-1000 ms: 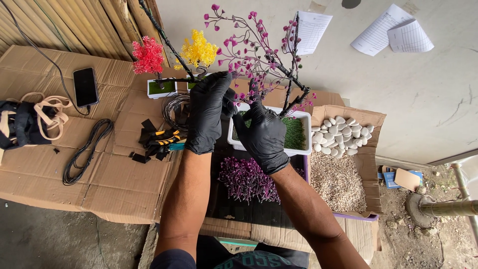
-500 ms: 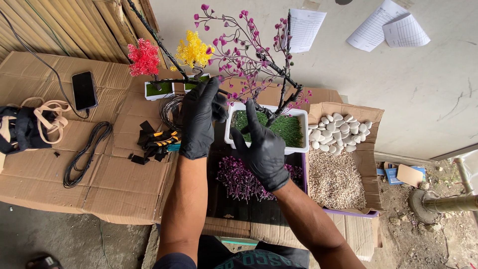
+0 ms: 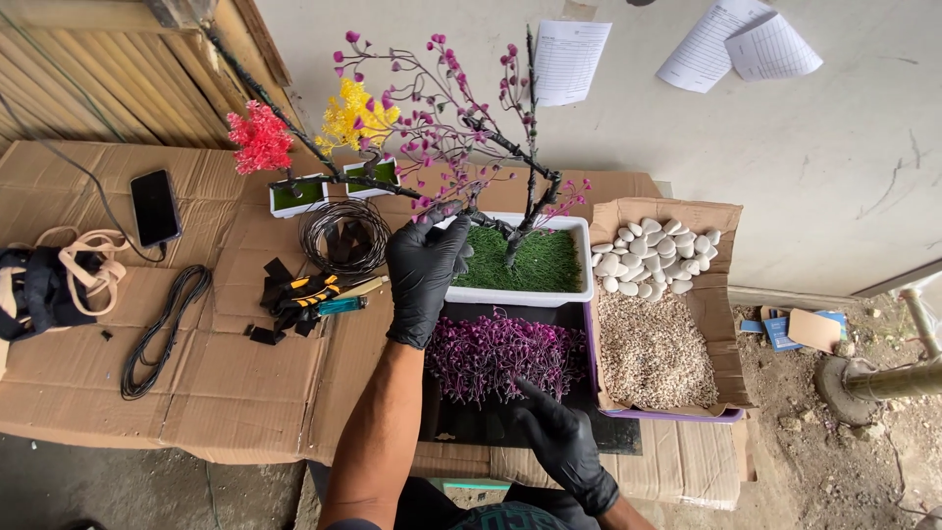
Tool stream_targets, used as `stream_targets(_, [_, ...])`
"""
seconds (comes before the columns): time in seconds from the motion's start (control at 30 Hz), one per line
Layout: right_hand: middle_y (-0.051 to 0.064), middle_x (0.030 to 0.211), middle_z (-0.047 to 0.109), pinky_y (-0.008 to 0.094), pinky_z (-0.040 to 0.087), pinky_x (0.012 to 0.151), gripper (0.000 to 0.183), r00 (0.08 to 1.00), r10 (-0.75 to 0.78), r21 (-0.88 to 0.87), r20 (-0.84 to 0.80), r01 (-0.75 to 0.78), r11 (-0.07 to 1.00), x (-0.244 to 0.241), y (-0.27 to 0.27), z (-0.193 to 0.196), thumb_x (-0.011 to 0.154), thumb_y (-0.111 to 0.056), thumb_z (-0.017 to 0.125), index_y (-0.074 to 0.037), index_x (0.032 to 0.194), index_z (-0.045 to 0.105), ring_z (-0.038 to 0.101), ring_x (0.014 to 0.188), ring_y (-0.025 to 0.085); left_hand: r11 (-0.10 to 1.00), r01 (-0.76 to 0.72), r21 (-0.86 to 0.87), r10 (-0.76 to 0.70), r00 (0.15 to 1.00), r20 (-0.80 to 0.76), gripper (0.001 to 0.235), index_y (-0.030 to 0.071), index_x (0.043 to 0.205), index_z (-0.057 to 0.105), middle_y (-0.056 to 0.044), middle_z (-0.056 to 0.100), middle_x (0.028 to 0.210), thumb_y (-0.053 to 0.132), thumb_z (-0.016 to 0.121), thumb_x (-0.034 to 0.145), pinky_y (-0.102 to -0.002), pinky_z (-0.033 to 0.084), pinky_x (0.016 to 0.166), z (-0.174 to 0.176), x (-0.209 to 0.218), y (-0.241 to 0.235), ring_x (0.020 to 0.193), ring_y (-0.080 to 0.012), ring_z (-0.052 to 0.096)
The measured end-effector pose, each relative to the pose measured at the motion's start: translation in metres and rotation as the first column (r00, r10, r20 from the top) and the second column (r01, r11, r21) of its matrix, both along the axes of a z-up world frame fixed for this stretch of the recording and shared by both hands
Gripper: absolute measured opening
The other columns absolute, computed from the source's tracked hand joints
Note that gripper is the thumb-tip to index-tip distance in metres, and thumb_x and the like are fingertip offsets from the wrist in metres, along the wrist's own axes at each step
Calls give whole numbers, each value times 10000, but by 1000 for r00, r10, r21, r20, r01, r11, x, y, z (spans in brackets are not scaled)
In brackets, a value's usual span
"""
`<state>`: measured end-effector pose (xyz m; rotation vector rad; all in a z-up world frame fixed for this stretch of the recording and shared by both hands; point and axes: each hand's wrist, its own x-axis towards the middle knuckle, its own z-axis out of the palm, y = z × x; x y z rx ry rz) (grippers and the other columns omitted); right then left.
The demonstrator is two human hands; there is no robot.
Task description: The person assembles a miniature bonsai tree by attaching small purple artificial flowers to the branches of a black wire tree in a white rectangular pot. The person repeatedly picks up flower pieces from a tray and secures them onto the branches, gradually increasing the floral coverage.
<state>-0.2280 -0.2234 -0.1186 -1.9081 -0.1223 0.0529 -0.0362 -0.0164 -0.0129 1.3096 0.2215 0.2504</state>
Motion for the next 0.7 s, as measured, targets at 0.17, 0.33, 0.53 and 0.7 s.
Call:
stream_targets(0.17, [4, 976, 886, 229, 691, 755, 375, 971, -216, -15, -106, 216, 976, -25, -28, -32, 876, -161, 730, -198, 1248, 768, 847, 787, 80, 996, -58, -66, 60, 997, 38, 327, 59, 1200, 763, -31, 621, 566, 195, 775, 903, -248, 495, 430, -8, 12, -10, 543, -143, 682])
stream_targets(0.33, [8, 950, 868, 235, 654, 748, 324, 971, -230, 62, -56, 234, 970, -32, -35, -45, 888, -117, 709, -122, 1200, 794, 767, 735, 62, 981, -123, -150, 131, 990, 44, 261, 18, 1071, 786, -132, 727, 669, 167, 807, 858, -262, 437, 385, 0, 21, -20, 446, -138, 606])
stream_targets(0.53, [28, 1041, 862, 225, 660, 788, 300, 969, -245, 84, -38, 247, 965, -23, -33, -35, 886, -109, 710, -119, 1170, 806, 807, 817, 79, 981, -94, -171, 114, 987, 110, 170, 56, 1073, 788, -62, 687, 637, 119, 749, 919, -257, 452, 420, -9, 24, -19, 498, -123, 613])
stream_targets(0.7, [19, 1026, 868, 209, 650, 786, 307, 977, -212, 76, -30, 214, 974, -14, -33, -50, 886, -98, 715, -129, 1179, 800, 799, 809, 62, 971, -139, -196, 153, 986, 59, 207, 59, 1119, 781, -60, 680, 652, 99, 750, 919, -285, 492, 465, -19, 27, -18, 524, -127, 602])
